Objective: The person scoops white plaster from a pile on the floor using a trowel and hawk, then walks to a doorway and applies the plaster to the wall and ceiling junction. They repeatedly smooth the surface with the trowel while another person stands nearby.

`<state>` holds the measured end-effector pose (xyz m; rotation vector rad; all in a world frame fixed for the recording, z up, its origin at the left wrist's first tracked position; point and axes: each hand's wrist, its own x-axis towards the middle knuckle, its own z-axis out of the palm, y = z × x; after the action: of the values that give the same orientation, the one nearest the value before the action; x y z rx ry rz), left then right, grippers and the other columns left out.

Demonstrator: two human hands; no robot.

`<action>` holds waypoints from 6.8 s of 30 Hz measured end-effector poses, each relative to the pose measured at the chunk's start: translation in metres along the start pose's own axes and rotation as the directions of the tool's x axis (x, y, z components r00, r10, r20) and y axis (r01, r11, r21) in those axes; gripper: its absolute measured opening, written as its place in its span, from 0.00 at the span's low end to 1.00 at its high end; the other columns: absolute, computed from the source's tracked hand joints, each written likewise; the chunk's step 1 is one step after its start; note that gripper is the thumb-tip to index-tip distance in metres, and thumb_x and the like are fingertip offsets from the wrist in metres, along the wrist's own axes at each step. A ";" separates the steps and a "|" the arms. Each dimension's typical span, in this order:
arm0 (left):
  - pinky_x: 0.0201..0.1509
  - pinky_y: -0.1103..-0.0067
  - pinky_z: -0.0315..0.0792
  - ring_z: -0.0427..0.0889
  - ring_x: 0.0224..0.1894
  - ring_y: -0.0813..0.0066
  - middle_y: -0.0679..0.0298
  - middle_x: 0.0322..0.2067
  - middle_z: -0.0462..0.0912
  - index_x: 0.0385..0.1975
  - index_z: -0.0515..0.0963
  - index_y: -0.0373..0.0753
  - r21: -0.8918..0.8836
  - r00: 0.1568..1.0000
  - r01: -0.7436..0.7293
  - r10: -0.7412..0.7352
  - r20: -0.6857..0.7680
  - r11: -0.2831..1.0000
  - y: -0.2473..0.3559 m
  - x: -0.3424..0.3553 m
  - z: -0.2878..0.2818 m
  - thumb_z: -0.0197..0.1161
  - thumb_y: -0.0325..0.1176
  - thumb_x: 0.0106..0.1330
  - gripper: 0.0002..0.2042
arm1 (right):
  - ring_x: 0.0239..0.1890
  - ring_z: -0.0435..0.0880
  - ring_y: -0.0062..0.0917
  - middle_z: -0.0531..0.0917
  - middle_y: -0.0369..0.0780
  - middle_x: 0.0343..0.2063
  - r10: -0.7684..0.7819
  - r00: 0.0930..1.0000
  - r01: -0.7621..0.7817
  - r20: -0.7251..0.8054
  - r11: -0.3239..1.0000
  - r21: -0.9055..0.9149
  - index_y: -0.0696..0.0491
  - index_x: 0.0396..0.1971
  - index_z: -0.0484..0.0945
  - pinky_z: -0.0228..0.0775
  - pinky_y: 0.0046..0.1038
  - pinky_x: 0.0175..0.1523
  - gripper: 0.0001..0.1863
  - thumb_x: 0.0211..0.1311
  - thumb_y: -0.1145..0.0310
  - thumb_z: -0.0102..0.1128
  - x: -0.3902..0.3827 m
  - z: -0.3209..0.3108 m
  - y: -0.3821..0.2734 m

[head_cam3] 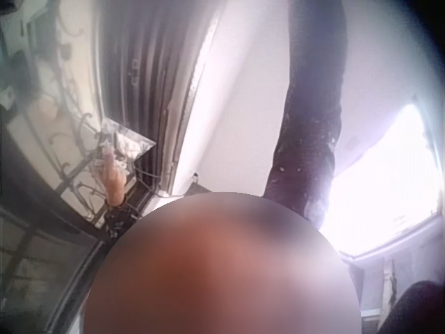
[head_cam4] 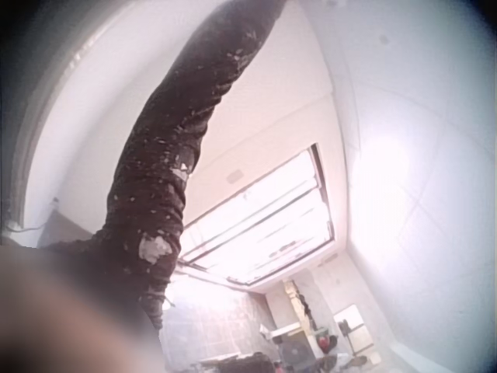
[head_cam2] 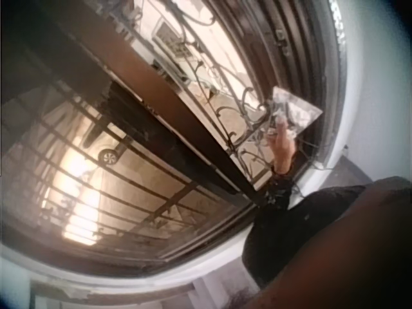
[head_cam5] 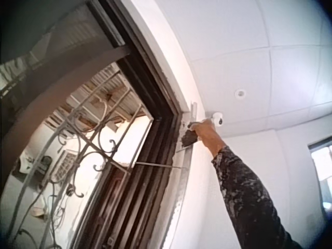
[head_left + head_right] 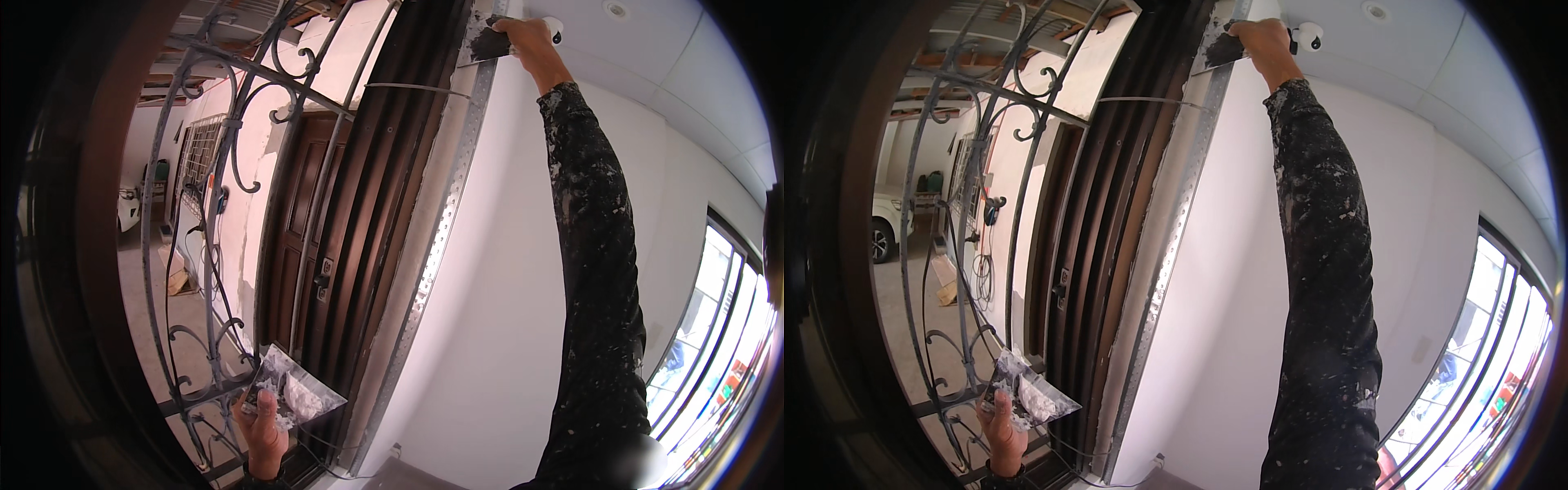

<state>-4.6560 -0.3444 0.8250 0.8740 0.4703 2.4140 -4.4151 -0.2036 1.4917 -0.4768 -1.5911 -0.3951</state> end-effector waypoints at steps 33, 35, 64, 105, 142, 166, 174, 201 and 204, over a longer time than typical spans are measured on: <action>0.60 0.68 0.72 0.79 0.52 0.68 0.58 0.51 0.79 0.55 0.72 0.34 -0.041 1.000 -0.012 0.012 0.003 0.999 -0.006 0.004 -0.011 0.61 0.32 0.71 0.17 | 0.15 0.72 0.23 0.76 0.38 0.16 -0.022 1.000 0.024 -0.016 0.996 0.090 0.63 0.20 0.79 0.62 0.31 0.20 0.17 0.48 0.63 0.73 0.002 0.001 -0.003; 0.60 0.68 0.72 0.79 0.52 0.69 0.59 0.51 0.79 0.55 0.72 0.34 -0.049 1.000 0.009 -0.010 -0.011 0.999 -0.009 0.002 -0.008 0.62 0.33 0.71 0.17 | 0.17 0.73 0.24 0.78 0.39 0.17 -0.041 0.999 0.042 -0.031 0.999 0.018 0.64 0.20 0.79 0.65 0.32 0.23 0.18 0.47 0.62 0.74 0.004 -0.001 -0.002; 0.56 0.72 0.74 0.80 0.49 0.71 0.61 0.46 0.80 0.52 0.73 0.34 0.299 0.987 -0.158 0.153 0.042 0.941 -0.007 0.002 -0.027 0.63 0.35 0.71 0.16 | 0.12 0.64 0.18 0.73 0.35 0.14 0.036 0.999 -0.035 -0.003 0.980 0.196 0.62 0.20 0.80 0.54 0.28 0.16 0.13 0.48 0.68 0.73 0.013 0.000 -0.009; 0.56 0.73 0.69 0.75 0.50 0.62 0.50 0.56 0.68 0.64 0.71 0.39 0.206 0.988 -0.058 0.027 0.151 0.977 -0.016 0.015 -0.019 0.59 0.23 0.70 0.22 | 0.34 0.85 0.25 0.86 0.39 0.33 0.064 0.997 -0.065 0.032 0.998 0.007 0.59 0.39 0.85 0.78 0.35 0.43 0.18 0.55 0.62 0.73 0.045 -0.014 -0.015; 0.51 0.75 0.71 0.76 0.45 0.71 0.59 0.44 0.74 0.52 0.75 0.29 0.132 0.985 -0.008 -0.015 0.173 0.991 -0.006 0.017 -0.007 0.59 0.30 0.74 0.13 | 0.29 0.82 0.24 0.83 0.40 0.30 -0.014 1.000 0.018 -0.020 0.982 0.188 0.60 0.34 0.84 0.75 0.28 0.33 0.11 0.57 0.68 0.66 0.000 -0.078 -0.030; 0.44 0.78 0.76 0.79 0.40 0.77 0.62 0.43 0.79 0.48 0.76 0.31 0.176 0.959 0.087 -0.130 0.250 0.980 -0.012 0.001 0.004 0.62 0.39 0.73 0.16 | 0.72 0.63 0.39 0.68 0.50 0.67 0.010 1.000 -0.010 0.017 0.999 -0.042 0.61 0.69 0.61 0.50 0.41 0.74 0.38 0.72 0.47 0.55 -0.152 -0.146 -0.042; 0.29 0.73 0.71 0.75 0.24 0.66 0.57 0.30 0.81 0.59 0.72 0.31 0.501 0.711 -0.694 0.388 0.586 0.516 -0.008 0.011 -0.013 0.58 0.28 0.68 0.19 | 0.50 0.82 0.28 0.85 0.44 0.40 0.230 0.973 -0.229 -0.037 0.973 0.010 0.60 0.58 0.74 0.70 0.30 0.60 0.31 0.73 0.45 0.50 -0.129 -0.126 -0.077; 0.23 0.69 0.56 0.57 0.18 0.67 0.61 0.17 0.56 0.60 0.73 0.37 0.394 0.880 -0.082 -0.119 0.459 0.915 -0.025 0.008 -0.039 0.58 0.20 0.64 0.22 | 0.46 0.79 0.29 0.86 0.28 0.50 -0.701 0.632 0.475 0.329 0.015 -0.880 0.42 0.50 0.84 0.65 0.36 0.56 0.16 0.67 0.71 0.53 -0.023 -0.009 -0.036; 0.24 0.70 0.55 0.57 0.18 0.68 0.63 0.17 0.56 0.54 0.77 0.35 0.451 0.860 -0.381 0.130 0.493 0.807 -0.023 0.010 -0.035 0.61 0.24 0.66 0.16 | 0.50 0.79 0.31 0.85 0.28 0.50 -0.684 0.643 0.491 0.346 0.022 -0.871 0.41 0.51 0.84 0.64 0.39 0.58 0.17 0.67 0.72 0.53 -0.021 -0.007 -0.030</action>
<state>-4.6778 -0.3252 0.7939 1.7969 0.9175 2.2265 -4.4241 -0.2346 1.4726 -0.5591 -1.1247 -2.1123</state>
